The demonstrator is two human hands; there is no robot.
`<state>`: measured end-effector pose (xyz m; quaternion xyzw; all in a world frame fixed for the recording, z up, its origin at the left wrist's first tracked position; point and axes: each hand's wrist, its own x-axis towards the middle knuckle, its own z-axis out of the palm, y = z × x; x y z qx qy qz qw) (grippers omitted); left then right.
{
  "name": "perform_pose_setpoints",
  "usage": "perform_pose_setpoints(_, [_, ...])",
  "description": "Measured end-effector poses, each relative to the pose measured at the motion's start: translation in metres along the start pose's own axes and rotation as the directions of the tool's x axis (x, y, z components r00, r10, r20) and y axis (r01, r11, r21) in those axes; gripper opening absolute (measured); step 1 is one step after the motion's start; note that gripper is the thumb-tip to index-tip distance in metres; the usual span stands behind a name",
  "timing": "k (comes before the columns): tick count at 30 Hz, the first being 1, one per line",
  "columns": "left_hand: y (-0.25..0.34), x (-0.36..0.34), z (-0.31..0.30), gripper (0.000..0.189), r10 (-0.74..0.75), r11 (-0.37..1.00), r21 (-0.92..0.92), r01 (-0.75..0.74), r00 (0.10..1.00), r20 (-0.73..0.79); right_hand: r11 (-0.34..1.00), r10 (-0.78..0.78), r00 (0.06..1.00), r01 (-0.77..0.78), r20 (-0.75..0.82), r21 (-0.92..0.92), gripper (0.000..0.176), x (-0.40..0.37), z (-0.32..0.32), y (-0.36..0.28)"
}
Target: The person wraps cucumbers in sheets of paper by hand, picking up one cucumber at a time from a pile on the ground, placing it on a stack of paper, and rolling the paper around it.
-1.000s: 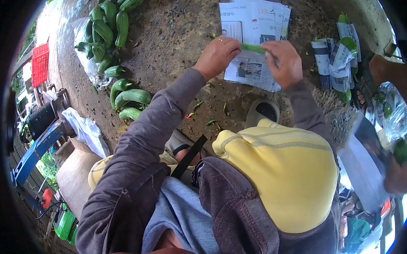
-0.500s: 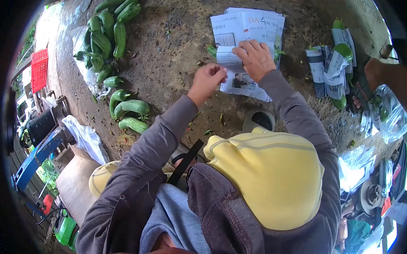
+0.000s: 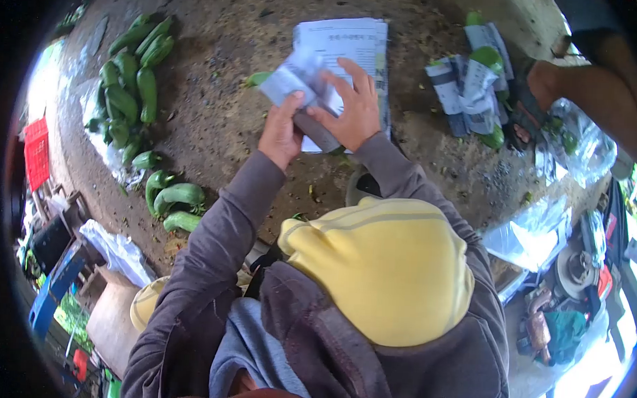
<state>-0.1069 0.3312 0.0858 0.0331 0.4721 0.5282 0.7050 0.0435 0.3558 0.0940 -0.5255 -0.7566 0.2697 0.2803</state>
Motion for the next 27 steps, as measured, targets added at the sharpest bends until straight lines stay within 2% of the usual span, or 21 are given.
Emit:
perform_pose_setpoints(1, [0.0,0.002,0.001,0.032,-0.012,1.0,0.007,0.012,1.0,-0.008,0.999,0.048,0.992,-0.048,-0.117,-0.003,0.073,0.001,0.0,0.003])
perform_pose_setpoints(2, [0.001,0.004,0.001,0.033,-0.02,1.0,0.014,0.021,1.0,-0.018,0.964,0.202,0.979,-0.194,-0.028,0.183,0.073,0.001,0.001,0.013])
perform_pose_setpoints(3, [0.001,0.006,0.002,0.033,-0.025,0.999,0.023,0.025,0.999,-0.031,0.872,0.331,0.94,-0.339,0.085,0.353,0.073,0.0,0.005,0.025])
perform_pose_setpoints(4, [0.0,0.008,0.004,0.033,-0.001,0.999,0.038,0.001,1.0,-0.006,0.559,0.388,0.85,-0.524,0.356,0.643,0.067,0.002,0.006,0.03])
perform_pose_setpoints(7, [0.0,0.007,0.011,0.036,-0.009,0.995,0.097,0.005,0.999,0.037,0.604,0.316,0.839,-0.538,0.443,0.588,0.06,-0.002,0.002,0.028])
perform_pose_setpoints(8, [0.001,0.004,0.014,0.037,-0.047,0.997,0.058,0.045,0.998,0.05,0.769,0.327,0.883,-0.456,0.337,0.447,0.054,-0.001,-0.006,0.016])
perform_pose_setpoints(10, [0.006,-0.006,0.024,0.039,-0.121,0.992,-0.014,0.123,0.99,0.078,0.693,0.398,0.904,-0.408,0.158,0.594,0.049,0.0,-0.004,0.018])
perform_pose_setpoints(12, [0.013,-0.013,0.032,0.041,-0.223,0.974,-0.012,0.228,0.961,0.163,0.399,0.476,0.832,-0.493,0.285,0.773,0.042,0.001,-0.013,0.017])
perform_pose_setpoints(13, [0.014,-0.015,0.035,0.042,-0.273,0.96,-0.006,0.28,0.94,0.205,0.234,0.511,0.787,-0.514,0.345,0.825,0.039,0.002,-0.018,0.015])
perform_pose_setpoints(14, [0.013,-0.015,0.038,0.041,-0.258,0.965,0.009,0.262,0.945,0.203,0.117,0.486,0.747,-0.571,0.455,0.813,0.039,0.002,-0.026,0.016])
perform_pose_setpoints(17, [-0.001,-0.007,0.041,0.037,-0.038,0.995,0.099,0.024,0.988,0.147,0.388,0.397,0.778,-0.622,0.486,0.679,0.046,0.0,-0.029,0.015])
perform_pose_setpoints(19, [-0.005,-0.006,0.046,0.042,0.013,0.985,0.173,-0.029,0.996,0.093,0.63,0.32,0.88,-0.474,0.351,0.615,0.051,-0.007,-0.025,0.002])
perform_pose_setpoints(21, [-0.004,-0.019,0.065,0.054,0.11,0.973,0.2,-0.117,0.993,0.047,0.764,0.304,0.895,-0.433,0.325,0.478,0.065,-0.005,-0.043,-0.018])
perform_pose_setpoints(22, [-0.008,-0.023,0.064,0.059,-0.028,0.973,0.232,0.001,0.993,0.115,0.766,0.355,0.874,-0.476,0.332,0.433,0.065,-0.011,-0.047,-0.009])
perform_pose_setpoints(23, [-0.01,-0.025,0.06,0.065,-0.158,0.956,0.271,0.11,0.974,0.162,0.837,0.351,0.901,-0.424,0.255,0.347,0.063,-0.018,-0.046,0.011])
perform_pose_setpoints(24, [-0.002,-0.028,0.065,0.075,-0.18,0.956,0.279,0.093,0.935,0.305,0.89,0.314,0.916,-0.375,0.249,0.258,0.064,-0.006,-0.071,-0.012])
perform_pose_setpoints(25, [-0.011,-0.028,0.066,0.058,-0.057,0.962,0.271,-0.027,0.953,0.298,0.901,0.36,0.884,-0.413,0.297,0.136,0.063,-0.007,-0.087,-0.001])
perform_pose_setpoints(26, [-0.013,-0.025,0.063,0.064,0.041,0.866,0.466,-0.185,0.953,0.301,0.855,0.507,0.824,-0.517,0.254,-0.033,0.06,-0.006,-0.099,0.009])
perform_pose_setpoints(27, [-0.009,-0.022,0.056,0.07,0.116,0.707,0.636,-0.308,0.938,0.326,0.873,0.463,0.837,-0.488,0.293,0.013,0.06,0.007,-0.074,0.003])
